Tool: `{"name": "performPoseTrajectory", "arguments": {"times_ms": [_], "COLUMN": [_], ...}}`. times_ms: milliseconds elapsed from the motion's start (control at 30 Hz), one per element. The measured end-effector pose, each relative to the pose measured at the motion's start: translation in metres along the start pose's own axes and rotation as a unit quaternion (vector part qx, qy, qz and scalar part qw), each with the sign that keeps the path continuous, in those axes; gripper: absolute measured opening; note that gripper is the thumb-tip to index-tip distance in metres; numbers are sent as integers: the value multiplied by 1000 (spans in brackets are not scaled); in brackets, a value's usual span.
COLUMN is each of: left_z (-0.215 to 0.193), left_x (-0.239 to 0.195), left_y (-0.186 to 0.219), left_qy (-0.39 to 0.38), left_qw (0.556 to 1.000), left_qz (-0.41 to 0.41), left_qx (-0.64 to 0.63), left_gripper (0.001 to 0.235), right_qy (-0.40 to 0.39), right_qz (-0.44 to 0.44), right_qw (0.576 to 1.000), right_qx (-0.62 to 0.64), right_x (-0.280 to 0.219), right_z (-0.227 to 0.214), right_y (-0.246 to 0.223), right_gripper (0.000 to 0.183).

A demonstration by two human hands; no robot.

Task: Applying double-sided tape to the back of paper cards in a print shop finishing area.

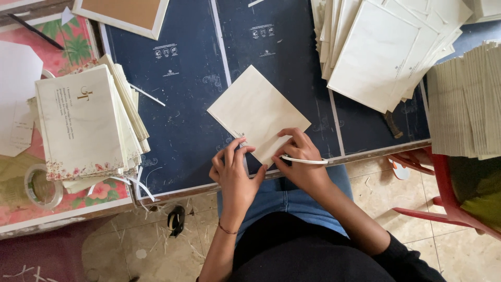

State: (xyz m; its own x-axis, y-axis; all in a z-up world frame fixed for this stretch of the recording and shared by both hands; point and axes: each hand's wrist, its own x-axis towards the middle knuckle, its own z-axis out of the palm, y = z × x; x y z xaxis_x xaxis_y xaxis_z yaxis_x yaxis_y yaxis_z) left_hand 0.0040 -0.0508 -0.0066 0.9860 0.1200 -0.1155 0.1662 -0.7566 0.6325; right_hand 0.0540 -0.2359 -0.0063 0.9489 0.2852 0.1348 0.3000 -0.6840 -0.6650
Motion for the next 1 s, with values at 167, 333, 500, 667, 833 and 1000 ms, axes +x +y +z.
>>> {"name": "performPoseTrajectory", "arguments": {"times_ms": [167, 333, 500, 667, 833, 1000], "left_z": [-1, 2, 6, 4, 2, -4], "left_x": [0, 2, 3, 3, 3, 5], "left_y": [6, 7, 3, 3, 7, 12], "left_qy": [4, 15, 16, 9, 10, 50], "left_qw": [1000, 1000, 999, 999, 999, 996], "left_qz": [-7, -10, -18, -24, -26, 3], "left_qx": [-10, 5, 28, 20, 25, 69], "left_gripper": [57, 55, 57, 54, 57, 45], "right_qy": [-23, -49, 20, 76, 84, 85], "right_qz": [4, 11, 13, 24, 39, -26], "right_qw": [999, 999, 998, 996, 994, 994], "right_qx": [-26, 6, 53, -37, -65, -61], "right_x": [3, 7, 31, 39, 40, 40], "right_z": [-2, -12, -59, -74, -67, -59], "right_y": [-3, 6, 31, 57, 62, 70], "right_gripper": [13, 8, 7, 12, 13, 11]}}
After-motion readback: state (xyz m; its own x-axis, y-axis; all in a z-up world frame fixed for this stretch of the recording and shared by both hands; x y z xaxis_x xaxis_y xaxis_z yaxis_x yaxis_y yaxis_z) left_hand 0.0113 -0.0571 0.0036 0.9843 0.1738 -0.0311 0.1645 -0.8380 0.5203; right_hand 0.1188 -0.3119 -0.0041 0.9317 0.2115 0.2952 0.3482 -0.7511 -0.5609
